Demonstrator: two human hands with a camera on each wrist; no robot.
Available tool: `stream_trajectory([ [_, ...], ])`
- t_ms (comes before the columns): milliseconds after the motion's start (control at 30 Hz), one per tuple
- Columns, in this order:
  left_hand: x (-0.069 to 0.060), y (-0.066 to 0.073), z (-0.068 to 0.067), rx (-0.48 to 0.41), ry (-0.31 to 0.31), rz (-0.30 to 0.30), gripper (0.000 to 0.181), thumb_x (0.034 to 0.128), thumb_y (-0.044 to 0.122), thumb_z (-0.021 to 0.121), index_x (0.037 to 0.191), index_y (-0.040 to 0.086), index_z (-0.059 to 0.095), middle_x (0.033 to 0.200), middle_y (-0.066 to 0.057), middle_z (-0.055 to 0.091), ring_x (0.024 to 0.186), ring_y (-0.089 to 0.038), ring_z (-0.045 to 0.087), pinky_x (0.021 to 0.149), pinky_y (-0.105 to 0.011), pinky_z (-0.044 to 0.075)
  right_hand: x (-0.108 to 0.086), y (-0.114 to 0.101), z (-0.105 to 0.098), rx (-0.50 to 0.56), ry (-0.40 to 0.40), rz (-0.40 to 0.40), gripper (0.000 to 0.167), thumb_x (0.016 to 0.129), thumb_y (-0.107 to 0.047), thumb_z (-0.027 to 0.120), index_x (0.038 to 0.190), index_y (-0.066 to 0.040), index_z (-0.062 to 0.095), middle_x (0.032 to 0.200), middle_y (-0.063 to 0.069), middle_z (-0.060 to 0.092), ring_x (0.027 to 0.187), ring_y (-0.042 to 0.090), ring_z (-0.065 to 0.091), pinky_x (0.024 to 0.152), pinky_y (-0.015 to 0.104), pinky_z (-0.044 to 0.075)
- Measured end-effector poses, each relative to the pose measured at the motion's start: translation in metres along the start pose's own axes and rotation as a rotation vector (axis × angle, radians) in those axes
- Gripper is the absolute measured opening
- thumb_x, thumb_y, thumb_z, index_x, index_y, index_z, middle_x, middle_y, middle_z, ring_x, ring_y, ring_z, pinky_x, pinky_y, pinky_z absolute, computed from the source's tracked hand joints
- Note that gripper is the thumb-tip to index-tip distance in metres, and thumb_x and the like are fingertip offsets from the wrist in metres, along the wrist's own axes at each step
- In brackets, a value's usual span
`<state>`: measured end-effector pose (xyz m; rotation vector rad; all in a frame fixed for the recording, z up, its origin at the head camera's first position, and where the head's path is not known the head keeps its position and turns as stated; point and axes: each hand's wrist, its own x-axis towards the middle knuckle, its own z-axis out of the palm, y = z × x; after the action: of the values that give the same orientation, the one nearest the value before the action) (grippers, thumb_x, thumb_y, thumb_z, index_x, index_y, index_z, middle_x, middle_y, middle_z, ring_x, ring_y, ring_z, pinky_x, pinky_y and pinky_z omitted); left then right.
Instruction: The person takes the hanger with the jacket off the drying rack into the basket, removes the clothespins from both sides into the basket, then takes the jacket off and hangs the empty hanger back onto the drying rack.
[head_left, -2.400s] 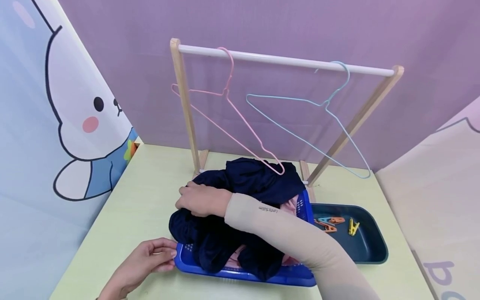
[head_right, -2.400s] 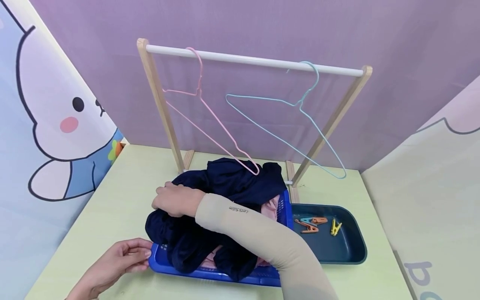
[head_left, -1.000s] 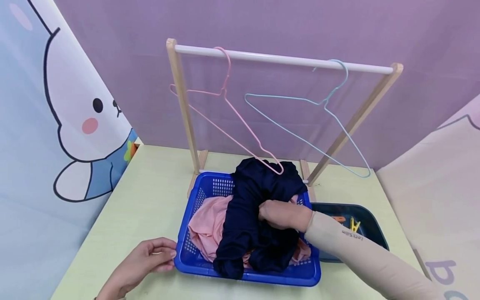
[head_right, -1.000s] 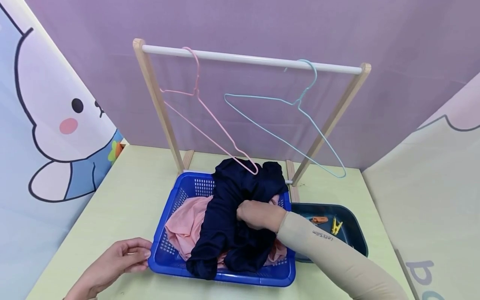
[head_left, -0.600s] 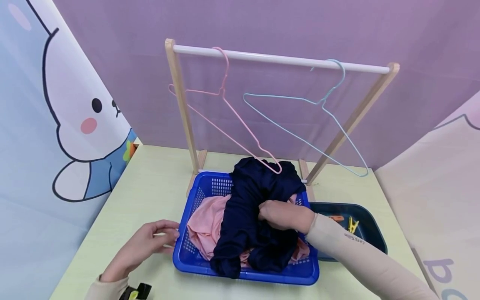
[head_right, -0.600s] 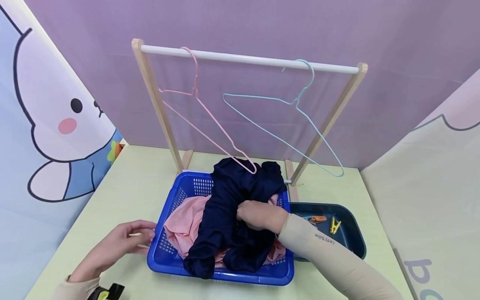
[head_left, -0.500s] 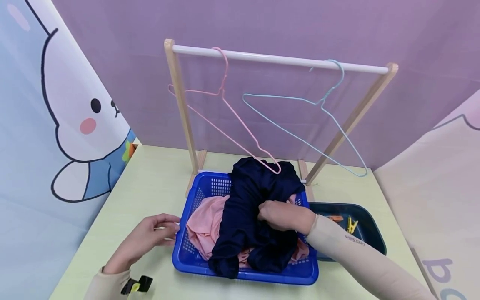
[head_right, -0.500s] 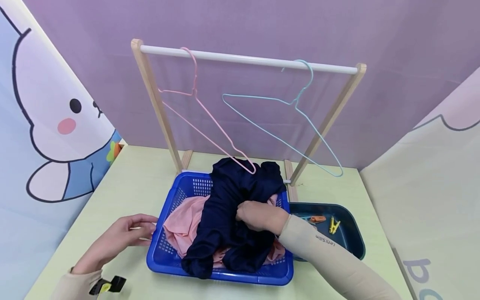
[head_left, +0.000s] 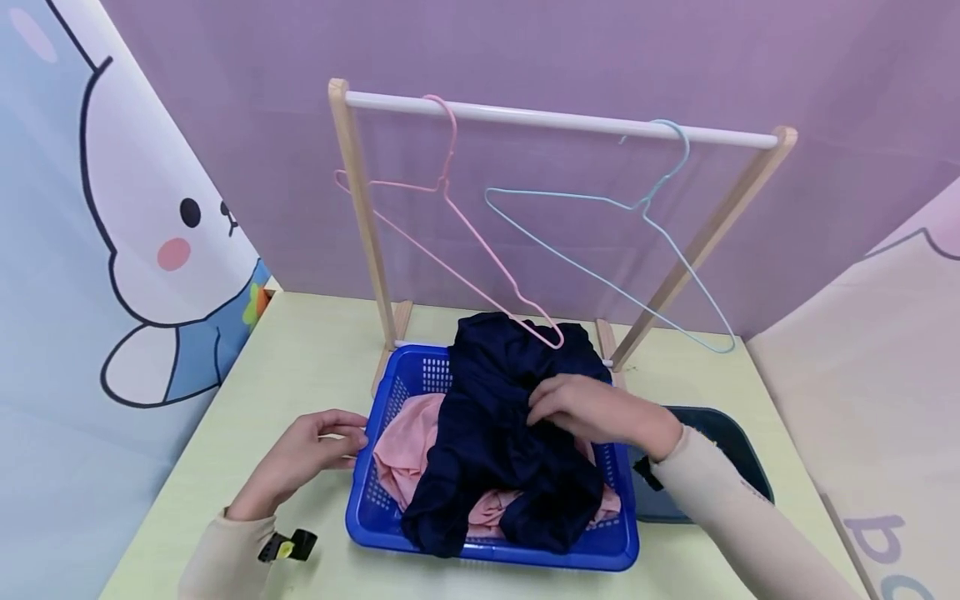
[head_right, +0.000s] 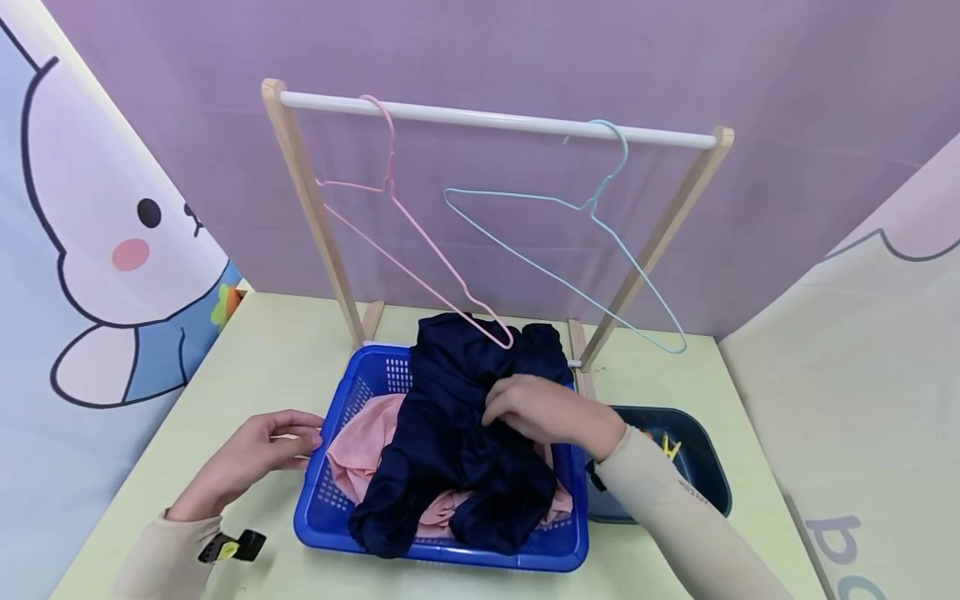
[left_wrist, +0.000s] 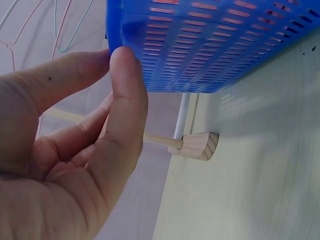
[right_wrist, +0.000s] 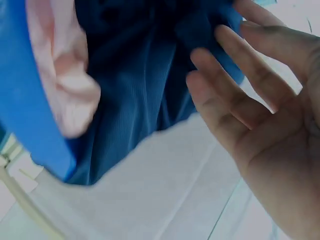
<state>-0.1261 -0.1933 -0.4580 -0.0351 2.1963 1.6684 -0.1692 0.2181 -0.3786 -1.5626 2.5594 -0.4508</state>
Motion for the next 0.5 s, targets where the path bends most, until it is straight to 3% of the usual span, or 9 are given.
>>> stream_trajectory([
  [100,-0.001,0.0,0.0,0.005,0.003,-0.005,0.041,0.0939,0.013,0.072,0.127,-0.008,0.059,0.109,-0.014,0.067,0.091,-0.026,0.069,0.075,-0.038,0.061,-0.003,0.013,-0.01,0.028,0.085,0.074,0.022,0.091,0.006,0.067,0.106,-0.008,0.076,0.113,0.008,0.067,0.105,0.021,0.063,0.087,0.037,0.055],
  [233,-0.001,-0.001,0.0,0.01,0.011,-0.005,0.039,0.0943,0.012,0.071,0.127,-0.008,0.059,0.108,-0.014,0.068,0.09,-0.026,0.069,0.075,-0.038,0.061,-0.004,0.038,-0.015,-0.012,0.154,0.249,0.028,0.091,-0.003,0.073,0.119,-0.003,0.07,0.12,0.016,0.062,0.107,0.029,0.059,0.087,0.043,0.053],
  [400,0.0,-0.003,-0.001,-0.002,-0.002,0.014,0.037,0.0946,0.01,0.07,0.125,-0.009,0.059,0.107,-0.014,0.068,0.09,-0.026,0.069,0.075,-0.037,0.061,-0.004,0.069,-0.013,0.052,0.037,0.434,0.059,0.091,-0.018,0.074,0.143,-0.001,0.052,0.137,0.028,0.05,0.124,0.043,0.049,0.099,0.056,0.045],
  [500,-0.001,-0.003,-0.001,-0.013,-0.018,0.027,0.037,0.0947,0.01,0.069,0.124,-0.01,0.059,0.106,-0.015,0.068,0.09,-0.026,0.069,0.076,-0.037,0.061,-0.003,0.081,-0.009,0.11,-0.034,0.477,0.066,0.092,-0.021,0.073,0.148,-0.002,0.045,0.14,0.029,0.048,0.128,0.044,0.046,0.102,0.058,0.042],
])
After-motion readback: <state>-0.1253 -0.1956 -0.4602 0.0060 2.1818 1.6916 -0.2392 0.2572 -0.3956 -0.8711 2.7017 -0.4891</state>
